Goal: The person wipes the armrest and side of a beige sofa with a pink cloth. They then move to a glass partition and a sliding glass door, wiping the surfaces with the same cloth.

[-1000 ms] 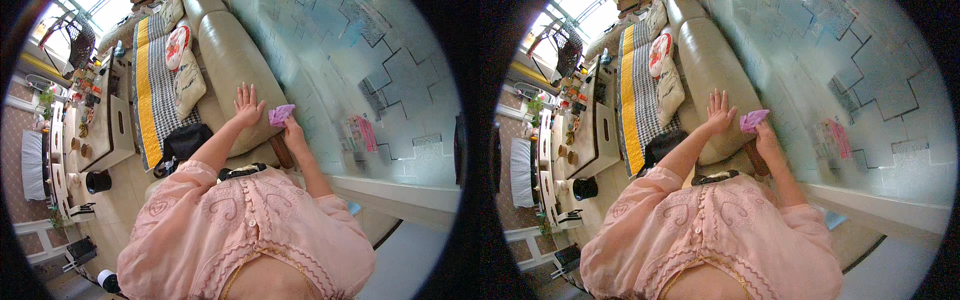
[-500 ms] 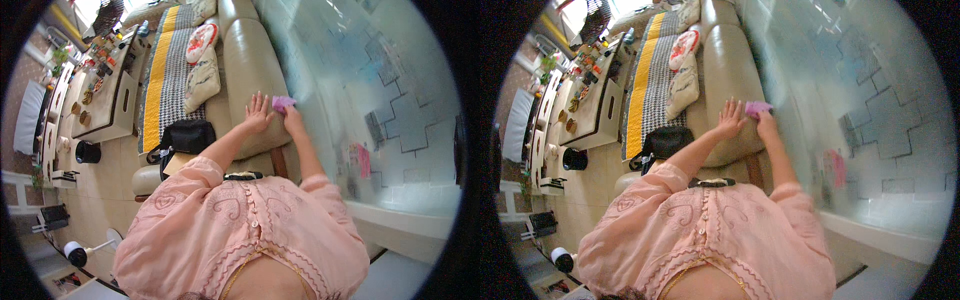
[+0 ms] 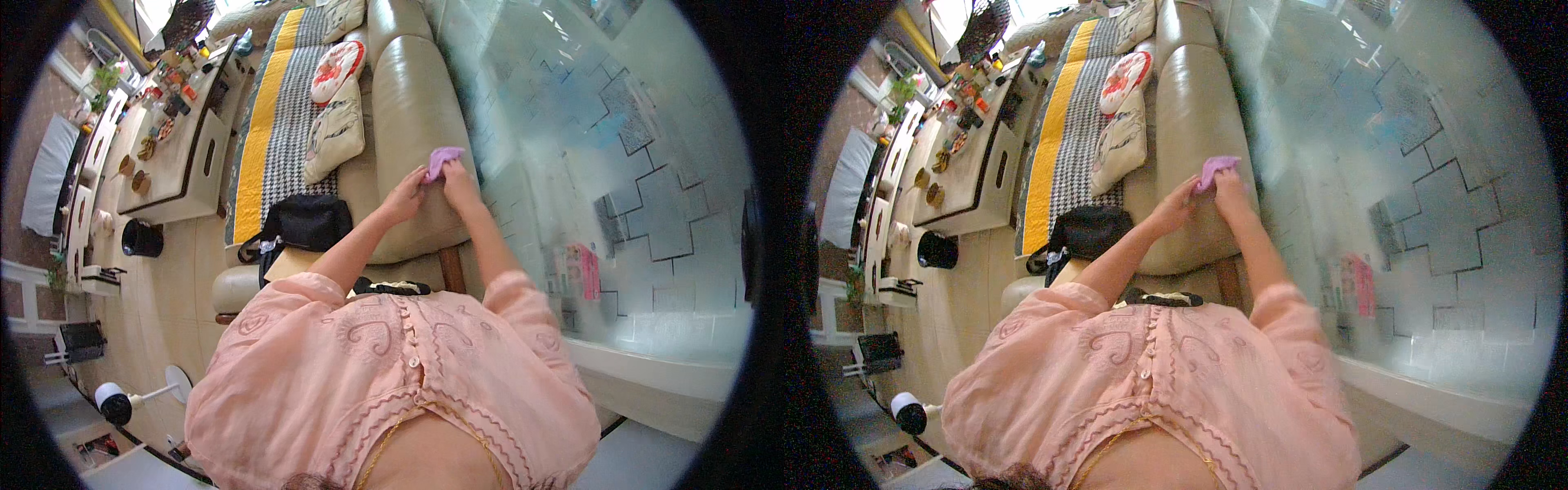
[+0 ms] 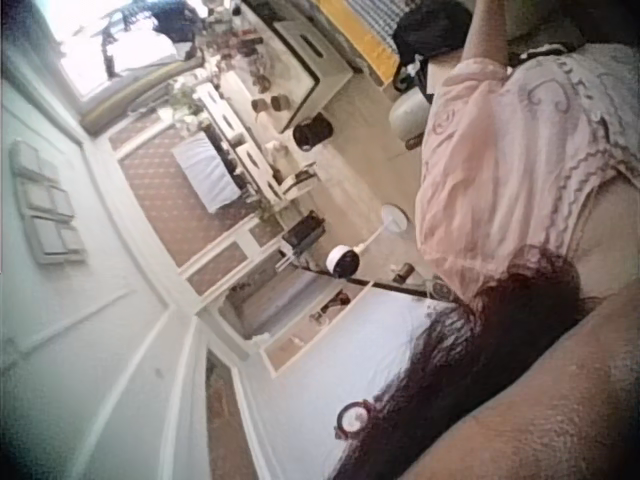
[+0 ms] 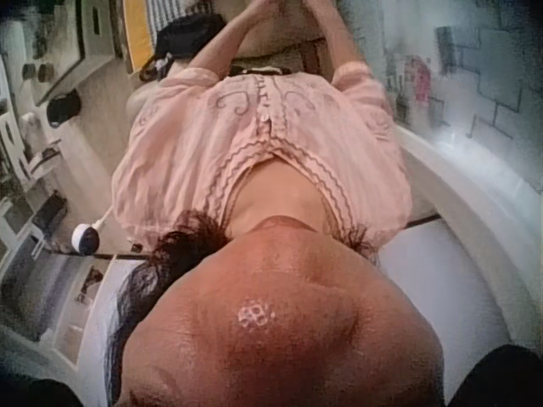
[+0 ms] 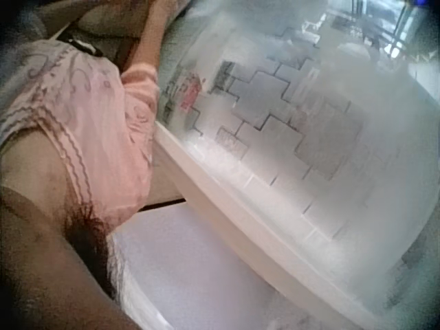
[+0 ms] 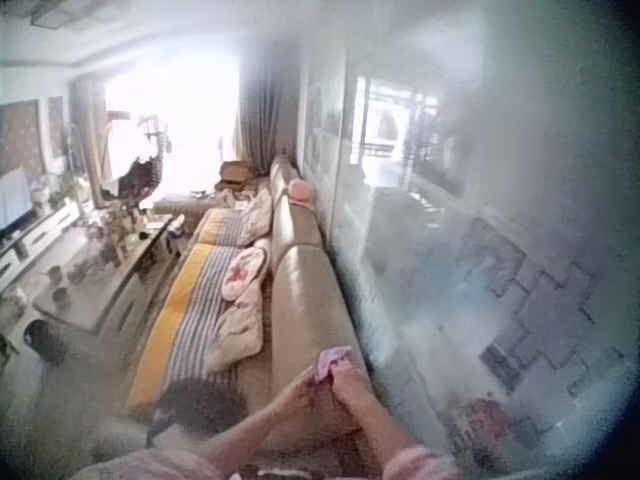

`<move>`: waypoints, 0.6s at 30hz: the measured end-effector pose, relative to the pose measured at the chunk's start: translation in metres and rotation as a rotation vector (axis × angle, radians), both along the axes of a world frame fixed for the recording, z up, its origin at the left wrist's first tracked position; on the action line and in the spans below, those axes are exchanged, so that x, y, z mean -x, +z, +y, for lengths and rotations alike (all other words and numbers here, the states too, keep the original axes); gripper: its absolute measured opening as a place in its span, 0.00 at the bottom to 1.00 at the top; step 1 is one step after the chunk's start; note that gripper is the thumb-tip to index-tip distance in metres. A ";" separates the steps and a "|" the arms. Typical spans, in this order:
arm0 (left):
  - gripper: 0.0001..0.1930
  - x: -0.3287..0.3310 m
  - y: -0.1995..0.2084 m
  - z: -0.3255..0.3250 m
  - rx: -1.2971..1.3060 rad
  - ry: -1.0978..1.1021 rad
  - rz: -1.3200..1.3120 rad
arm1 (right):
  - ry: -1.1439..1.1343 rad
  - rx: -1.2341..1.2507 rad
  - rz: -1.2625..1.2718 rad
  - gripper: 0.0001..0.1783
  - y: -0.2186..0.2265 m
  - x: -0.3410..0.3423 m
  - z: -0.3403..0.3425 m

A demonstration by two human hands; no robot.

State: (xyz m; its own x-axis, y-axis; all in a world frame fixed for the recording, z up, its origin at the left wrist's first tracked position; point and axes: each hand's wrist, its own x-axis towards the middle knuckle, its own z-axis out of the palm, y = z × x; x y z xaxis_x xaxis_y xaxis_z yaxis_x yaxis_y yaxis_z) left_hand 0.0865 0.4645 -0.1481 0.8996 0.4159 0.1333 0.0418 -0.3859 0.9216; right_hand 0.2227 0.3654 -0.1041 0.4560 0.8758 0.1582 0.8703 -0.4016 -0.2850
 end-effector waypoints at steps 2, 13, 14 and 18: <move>0.24 0.009 0.006 -0.006 0.078 0.078 0.052 | -0.006 0.003 -0.028 0.15 -0.013 -0.026 0.023; 0.17 0.063 0.008 -0.006 0.087 0.138 0.301 | 0.061 -0.203 0.154 0.16 0.009 0.044 -0.057; 0.16 0.062 0.004 -0.004 0.069 0.119 0.327 | 0.035 -0.235 0.144 0.16 0.005 0.056 -0.069; 0.15 0.050 0.003 -0.007 -0.136 0.090 0.307 | -0.058 -0.355 0.129 0.19 -0.012 0.079 -0.101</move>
